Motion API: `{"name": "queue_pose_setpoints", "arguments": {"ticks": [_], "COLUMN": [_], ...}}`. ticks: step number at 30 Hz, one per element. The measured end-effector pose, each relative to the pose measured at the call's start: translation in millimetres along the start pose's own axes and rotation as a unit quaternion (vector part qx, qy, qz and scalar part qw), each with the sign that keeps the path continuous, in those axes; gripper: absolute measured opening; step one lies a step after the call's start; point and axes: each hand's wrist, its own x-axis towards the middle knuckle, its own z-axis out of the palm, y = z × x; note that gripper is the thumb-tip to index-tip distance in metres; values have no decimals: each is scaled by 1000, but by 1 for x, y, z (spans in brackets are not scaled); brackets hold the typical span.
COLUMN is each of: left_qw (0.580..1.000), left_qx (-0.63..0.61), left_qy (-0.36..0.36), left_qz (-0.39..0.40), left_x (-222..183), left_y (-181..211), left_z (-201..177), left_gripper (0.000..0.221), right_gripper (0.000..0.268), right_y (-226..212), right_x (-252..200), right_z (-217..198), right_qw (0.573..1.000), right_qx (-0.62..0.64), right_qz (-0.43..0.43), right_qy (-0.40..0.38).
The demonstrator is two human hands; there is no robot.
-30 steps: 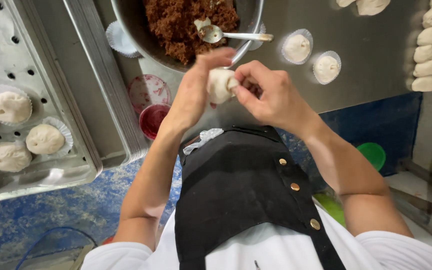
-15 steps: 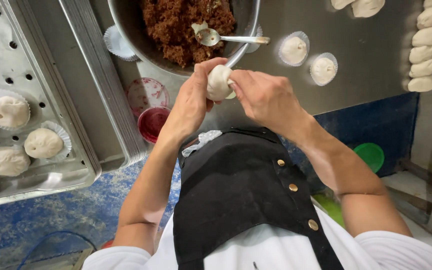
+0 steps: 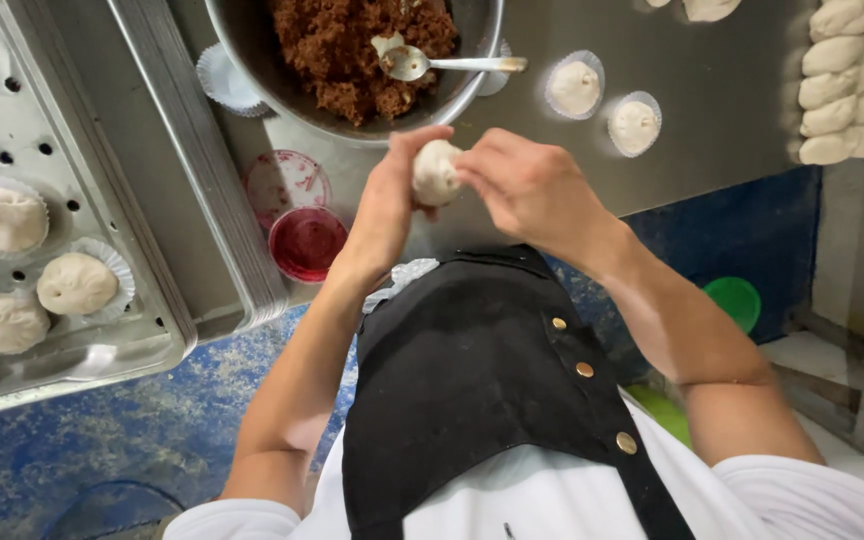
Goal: Fill and fold dough to prepare siopao or steamed buns.
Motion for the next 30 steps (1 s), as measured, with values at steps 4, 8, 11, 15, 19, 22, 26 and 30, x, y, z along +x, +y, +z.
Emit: {"name": "queue_pose_setpoints", "arguments": {"ticks": [4,8,11,15,19,22,26,30], "left_qw": [969,960,967,978,985,981,982,994], "left_qx": [-244,-271,-215,-93,7,24,24,52], "left_qy": [-42,-69,-103,-107,-72,-67,-64,-23], "left_qz": [-9,-22,-85,-150,-160,-180,-174,-95], "left_x": [1,-7,-16,-28,-27,-24,0,52], "left_y": [-28,-56,-53,-63,-94,-109,-127,-209], "left_z": [-7,-3,-3,-7,1,11,30,57], "left_gripper": [73,77,75,77,79,78,78,78], "right_gripper": [33,79,67,59,51,47,50,58], "right_y": [-6,-30,-36,-27,12,36,84,115], "right_x": [-20,-25,-39,-70,-118,-129,-117,-114], "right_z": [11,45,75,94,117,116,134,141], "right_qw": [991,995,981,922,895,893,929,943], "right_qx": [79,21,73,214,146,81,-94,-119], "right_qz": [107,39,120,305,387,376,284,265], "right_qy": [33,90,132,108,167,232,219,160]}}
